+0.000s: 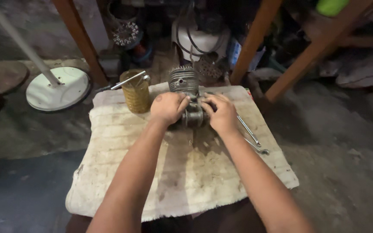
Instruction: The person works at a bench on a small single-cylinder engine placed on a towel, using wrenches to loosen fasteners and unscrew components by hand. They rotate and reposition the engine, pull off a side cover and crankcase parts, and continue loosening and removing pieces throughout the clip.
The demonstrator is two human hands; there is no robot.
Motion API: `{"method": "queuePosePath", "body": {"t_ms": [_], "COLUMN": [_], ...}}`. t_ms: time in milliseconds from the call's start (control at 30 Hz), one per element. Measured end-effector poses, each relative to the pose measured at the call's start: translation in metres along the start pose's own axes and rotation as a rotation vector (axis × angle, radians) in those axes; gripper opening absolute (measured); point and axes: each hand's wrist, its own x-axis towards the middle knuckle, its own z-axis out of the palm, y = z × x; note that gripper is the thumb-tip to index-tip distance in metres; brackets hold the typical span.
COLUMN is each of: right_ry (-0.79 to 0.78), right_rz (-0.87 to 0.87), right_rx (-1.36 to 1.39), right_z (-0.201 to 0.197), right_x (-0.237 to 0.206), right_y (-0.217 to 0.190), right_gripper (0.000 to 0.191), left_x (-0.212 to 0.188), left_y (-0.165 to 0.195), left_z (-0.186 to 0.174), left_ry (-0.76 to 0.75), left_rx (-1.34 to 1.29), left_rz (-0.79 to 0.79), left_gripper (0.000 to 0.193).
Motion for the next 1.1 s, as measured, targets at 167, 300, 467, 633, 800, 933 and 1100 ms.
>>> {"method": "queuePosePath", "body": {"t_ms": [167, 300, 467, 633, 800, 933, 1100], "right_ry": [0.118, 0.033, 0.077, 0.160, 0.005, -0.091, -0.057], "right_rz": [0.083, 0.341, 0.483, 0.244, 0.509, 0.535, 0.492], "right_rx": [-0.176, 0.087, 0.195, 0.117, 0.297, 0.180, 0.221], "right_z": [-0.005, 0.009, 0.034, 0.050, 0.062, 0.071, 0.072], "right_x": [0.009, 0.023, 0.010, -0.016, 0.004, 0.028, 0.020], "right_y": [-0.021, -0.010, 0.013, 0.032, 0.046, 0.049, 0.050], "right_gripper": [0.016, 0.022, 0.037, 0.041, 0.033, 0.028, 0.032], "left_x": [0.000, 0.001, -0.002, -0.003, -0.002, -0.004, -0.001], "left_y": [-0.002, -0.001, -0.001, 0.001, 0.004, 0.004, 0.001], "left_z": [0.002, 0.001, 0.000, -0.002, -0.005, -0.004, -0.002], "left_ry": [-0.016, -0.010, 0.012, 0.013, -0.005, 0.008, 0.000], "left_rx": [0.020, 0.024, 0.013, -0.009, 0.002, 0.001, 0.005], "left_rz": [-0.035, -0.038, -0.010, 0.003, -0.021, -0.019, -0.004], "left_gripper": [0.047, 0.046, 0.046, 0.045, 0.045, 0.045, 0.044]}}
